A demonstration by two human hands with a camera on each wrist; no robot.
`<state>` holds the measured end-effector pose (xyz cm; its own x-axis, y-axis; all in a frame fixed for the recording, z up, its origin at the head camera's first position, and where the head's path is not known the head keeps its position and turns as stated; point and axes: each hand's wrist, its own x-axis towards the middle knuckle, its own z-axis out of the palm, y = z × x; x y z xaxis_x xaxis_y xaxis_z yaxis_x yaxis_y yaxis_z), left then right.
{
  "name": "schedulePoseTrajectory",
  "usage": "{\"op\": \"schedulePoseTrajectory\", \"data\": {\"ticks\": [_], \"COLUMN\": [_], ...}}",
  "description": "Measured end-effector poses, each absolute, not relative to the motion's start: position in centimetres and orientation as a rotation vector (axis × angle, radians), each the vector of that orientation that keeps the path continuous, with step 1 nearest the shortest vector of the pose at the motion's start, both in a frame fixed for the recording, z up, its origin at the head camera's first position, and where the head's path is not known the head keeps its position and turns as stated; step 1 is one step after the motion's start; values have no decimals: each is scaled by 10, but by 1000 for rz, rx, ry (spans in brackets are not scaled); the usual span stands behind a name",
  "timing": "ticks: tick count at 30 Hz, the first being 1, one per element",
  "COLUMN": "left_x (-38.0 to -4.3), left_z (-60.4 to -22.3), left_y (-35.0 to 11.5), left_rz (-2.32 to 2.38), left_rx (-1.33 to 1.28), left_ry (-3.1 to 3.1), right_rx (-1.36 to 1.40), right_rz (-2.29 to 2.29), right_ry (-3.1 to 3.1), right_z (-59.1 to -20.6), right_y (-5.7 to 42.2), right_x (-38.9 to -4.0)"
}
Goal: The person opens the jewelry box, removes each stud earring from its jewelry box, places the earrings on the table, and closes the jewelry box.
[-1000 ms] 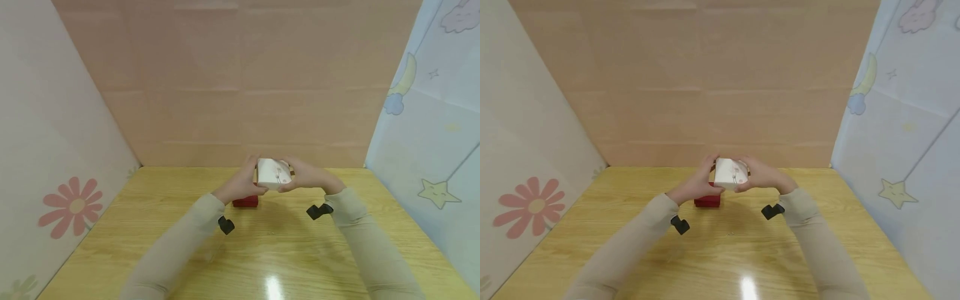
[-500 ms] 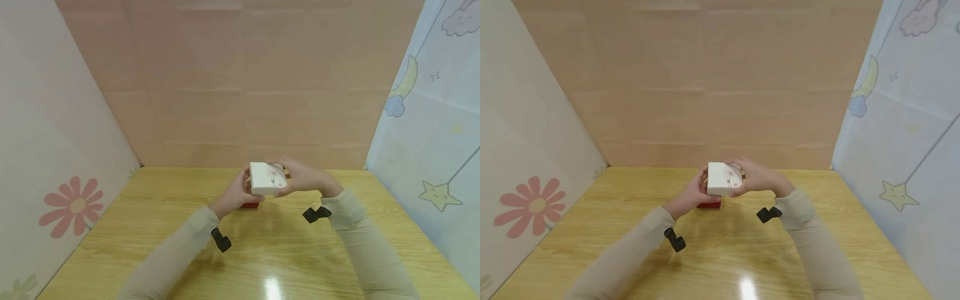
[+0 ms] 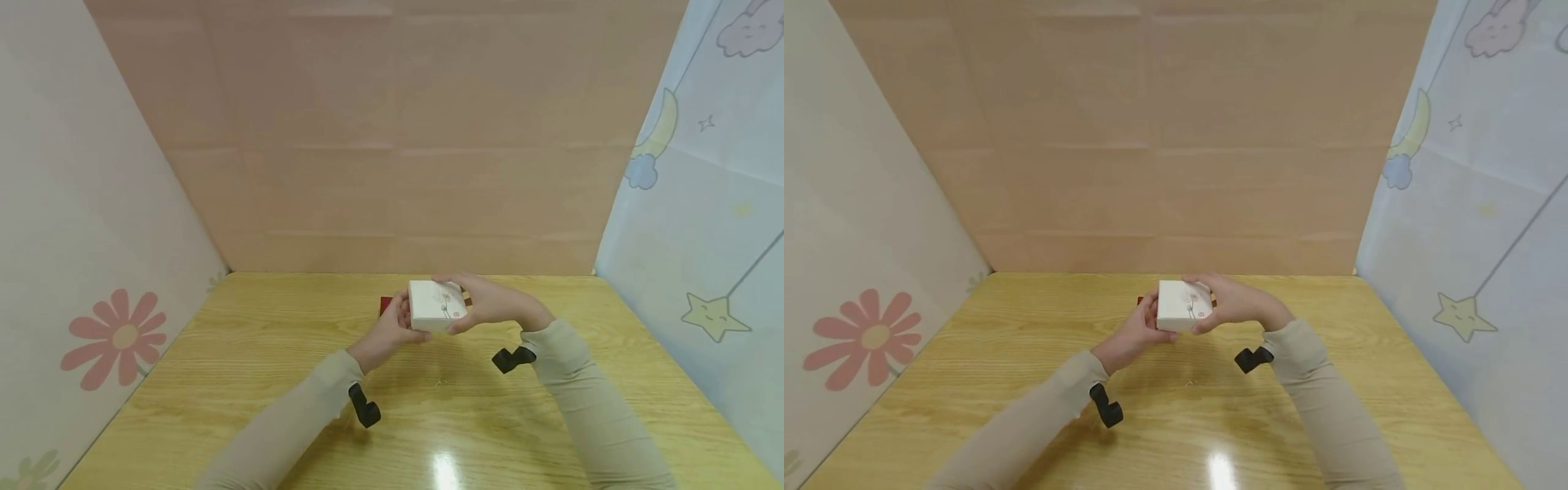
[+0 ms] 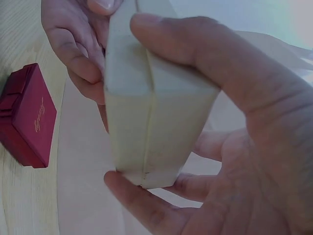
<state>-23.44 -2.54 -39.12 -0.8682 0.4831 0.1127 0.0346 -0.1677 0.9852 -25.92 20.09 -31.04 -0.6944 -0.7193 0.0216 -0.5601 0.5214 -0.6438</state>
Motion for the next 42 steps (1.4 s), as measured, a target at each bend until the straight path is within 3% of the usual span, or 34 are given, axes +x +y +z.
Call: {"op": "schedulePoseTrajectory", "data": {"ticks": [15, 42], "left_x": [-236, -237], "left_z": [-391, -398], "left_y": [-20, -24], "left_rz": [2096, 2100], "left_rx": [606, 578], "left_ry": [1776, 1734], "right_rx": [-1297, -1200], "right_rz": [-508, -419], "right_ry": [2641, 2693], "right_z": [-286, -288], "right_y": [170, 156], "right_x": [-251, -252]}}
